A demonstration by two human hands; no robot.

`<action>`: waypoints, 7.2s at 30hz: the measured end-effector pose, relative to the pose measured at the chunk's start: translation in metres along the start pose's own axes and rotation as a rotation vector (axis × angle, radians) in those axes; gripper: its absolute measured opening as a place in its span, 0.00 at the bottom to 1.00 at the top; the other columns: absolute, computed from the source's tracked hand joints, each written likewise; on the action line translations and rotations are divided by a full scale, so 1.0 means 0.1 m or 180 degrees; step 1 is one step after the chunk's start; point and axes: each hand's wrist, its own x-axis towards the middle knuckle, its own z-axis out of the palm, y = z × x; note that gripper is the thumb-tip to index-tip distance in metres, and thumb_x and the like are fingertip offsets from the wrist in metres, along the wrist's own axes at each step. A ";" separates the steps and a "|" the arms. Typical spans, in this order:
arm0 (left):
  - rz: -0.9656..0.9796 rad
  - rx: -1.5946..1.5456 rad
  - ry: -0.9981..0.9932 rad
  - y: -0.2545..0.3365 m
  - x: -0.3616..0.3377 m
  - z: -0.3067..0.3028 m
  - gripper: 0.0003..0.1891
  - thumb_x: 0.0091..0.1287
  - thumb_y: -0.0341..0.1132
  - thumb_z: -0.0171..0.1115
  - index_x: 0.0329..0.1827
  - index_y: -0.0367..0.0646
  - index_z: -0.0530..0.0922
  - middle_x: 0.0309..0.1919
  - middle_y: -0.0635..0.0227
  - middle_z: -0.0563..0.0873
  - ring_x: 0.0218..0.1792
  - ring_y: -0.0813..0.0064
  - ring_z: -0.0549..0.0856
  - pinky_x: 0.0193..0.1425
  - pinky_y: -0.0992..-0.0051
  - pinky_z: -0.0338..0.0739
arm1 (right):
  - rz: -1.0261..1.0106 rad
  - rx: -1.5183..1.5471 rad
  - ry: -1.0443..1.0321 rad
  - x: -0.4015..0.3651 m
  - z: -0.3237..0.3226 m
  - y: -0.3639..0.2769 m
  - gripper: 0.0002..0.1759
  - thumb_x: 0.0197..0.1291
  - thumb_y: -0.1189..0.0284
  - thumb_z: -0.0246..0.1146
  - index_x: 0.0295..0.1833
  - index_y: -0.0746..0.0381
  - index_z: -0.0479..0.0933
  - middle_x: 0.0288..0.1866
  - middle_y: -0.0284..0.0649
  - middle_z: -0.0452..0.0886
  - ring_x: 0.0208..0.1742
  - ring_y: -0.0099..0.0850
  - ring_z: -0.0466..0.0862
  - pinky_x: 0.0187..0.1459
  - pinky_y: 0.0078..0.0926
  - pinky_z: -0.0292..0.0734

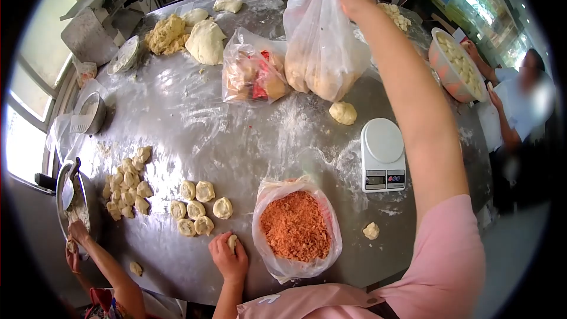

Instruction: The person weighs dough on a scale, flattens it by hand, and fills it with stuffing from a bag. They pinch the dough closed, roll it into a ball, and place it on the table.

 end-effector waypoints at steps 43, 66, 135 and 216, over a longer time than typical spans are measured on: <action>0.0143 0.0163 -0.0025 0.03 -0.04 0.02 0.11 0.60 0.25 0.59 0.46 0.36 0.76 0.40 0.53 0.80 0.45 0.48 0.77 0.53 0.56 0.71 | 0.2983 0.2778 -0.1695 -1.94 -0.93 2.18 0.19 0.58 0.64 0.65 0.54 0.59 0.78 0.46 0.34 0.81 0.39 0.26 0.81 0.34 0.26 0.79; 0.0050 0.0297 -0.0134 0.01 -0.01 0.00 0.12 0.59 0.26 0.61 0.46 0.38 0.77 0.40 0.54 0.80 0.45 0.49 0.78 0.56 0.56 0.70 | 0.3340 0.4211 0.0342 -0.61 -0.35 2.44 0.52 0.61 0.54 0.65 0.77 0.67 0.41 0.70 0.60 0.59 0.65 0.53 0.71 0.69 0.48 0.67; -0.3002 -0.5534 -0.2043 0.80 -0.44 -0.25 0.17 0.75 0.31 0.49 0.65 0.41 0.71 0.51 0.61 0.80 0.54 0.67 0.81 0.61 0.66 0.76 | -0.0176 -0.0539 -0.2882 -5.17 -1.36 0.41 0.06 0.56 0.76 0.59 0.40 0.63 0.78 0.35 0.53 0.81 0.39 0.52 0.83 0.44 0.47 0.77; 0.0793 -0.2717 -0.0650 1.07 -0.54 -0.23 0.15 0.75 0.33 0.49 0.56 0.40 0.82 0.56 0.55 0.78 0.51 0.63 0.77 0.60 0.71 0.69 | 0.1173 0.3090 -0.1955 -5.38 -1.24 -0.11 0.50 0.72 0.40 0.44 0.75 0.78 0.48 0.72 0.56 0.60 0.74 0.42 0.61 0.73 0.35 0.56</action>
